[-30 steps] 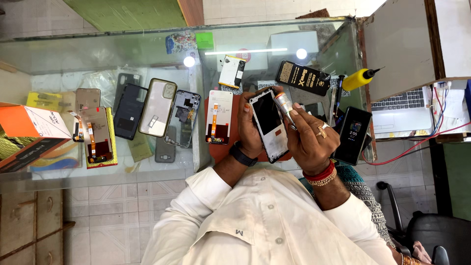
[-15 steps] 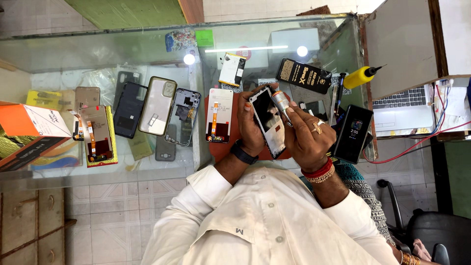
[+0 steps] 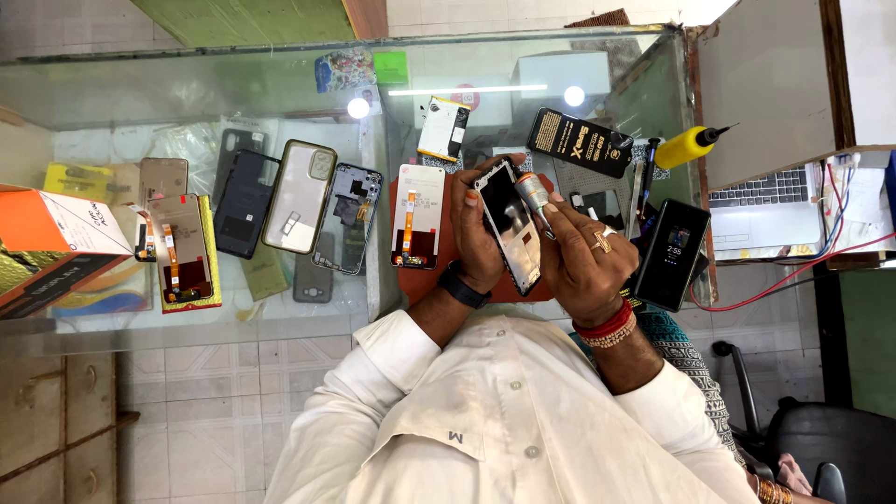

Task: The person works on a disassembled smartphone at a repair counter, handling the phone body and a replacement display panel. They open an adhesive tube, apply adhesive around the phone frame, and roll a small tool along the frame edges while holding the phone.

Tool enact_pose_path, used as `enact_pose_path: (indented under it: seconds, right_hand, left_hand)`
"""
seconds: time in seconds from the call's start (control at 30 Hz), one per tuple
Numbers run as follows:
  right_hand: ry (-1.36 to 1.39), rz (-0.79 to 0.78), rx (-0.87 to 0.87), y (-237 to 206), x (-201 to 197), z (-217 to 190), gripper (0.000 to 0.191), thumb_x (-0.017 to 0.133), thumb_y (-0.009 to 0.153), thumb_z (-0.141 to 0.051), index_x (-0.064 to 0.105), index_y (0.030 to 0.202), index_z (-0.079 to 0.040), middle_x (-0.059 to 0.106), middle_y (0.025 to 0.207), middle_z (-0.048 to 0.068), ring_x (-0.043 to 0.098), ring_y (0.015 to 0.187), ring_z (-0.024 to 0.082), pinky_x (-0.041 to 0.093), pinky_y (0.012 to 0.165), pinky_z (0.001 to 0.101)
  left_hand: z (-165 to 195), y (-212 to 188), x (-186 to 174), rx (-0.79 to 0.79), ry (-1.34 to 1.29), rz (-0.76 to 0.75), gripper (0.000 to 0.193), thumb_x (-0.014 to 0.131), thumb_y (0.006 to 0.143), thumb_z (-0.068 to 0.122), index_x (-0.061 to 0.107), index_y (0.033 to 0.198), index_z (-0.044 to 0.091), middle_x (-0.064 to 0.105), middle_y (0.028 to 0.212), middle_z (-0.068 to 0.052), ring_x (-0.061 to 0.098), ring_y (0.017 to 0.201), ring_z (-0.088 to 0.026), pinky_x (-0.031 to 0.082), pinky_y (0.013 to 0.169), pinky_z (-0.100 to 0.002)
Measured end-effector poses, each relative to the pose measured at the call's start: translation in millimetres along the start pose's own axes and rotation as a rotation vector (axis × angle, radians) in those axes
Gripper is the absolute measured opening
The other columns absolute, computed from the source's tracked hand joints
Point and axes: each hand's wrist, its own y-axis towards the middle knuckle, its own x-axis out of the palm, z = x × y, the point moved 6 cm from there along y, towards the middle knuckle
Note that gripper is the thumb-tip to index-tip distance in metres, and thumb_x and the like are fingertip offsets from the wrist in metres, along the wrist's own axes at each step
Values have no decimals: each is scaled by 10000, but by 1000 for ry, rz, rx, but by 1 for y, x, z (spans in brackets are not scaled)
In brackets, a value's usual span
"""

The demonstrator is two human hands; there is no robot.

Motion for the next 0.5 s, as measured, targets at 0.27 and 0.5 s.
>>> enact_pose_path:
  seconds: [0.27, 0.5]
  right_hand:
    - [4, -19, 8, 0, 0, -1, 203, 812, 875, 61, 714, 1052, 43, 769, 1031, 198, 785, 900, 265, 611, 688, 320]
    - [1, -27, 8, -2, 0, -1, 223, 805, 850, 73, 718, 1053, 41, 770, 1030, 201, 784, 892, 270, 610, 687, 323]
  left_hand:
    - [0, 0, -2, 2, 18, 20, 423, 405, 1128, 440, 463, 1245, 38, 588, 1417, -244, 630, 1226, -239, 548, 1060, -379]
    - [0, 1, -4, 1, 37, 37, 458, 405, 1113, 468, 473, 1253, 37, 597, 1393, -237, 646, 1147, -216, 570, 1000, -367]
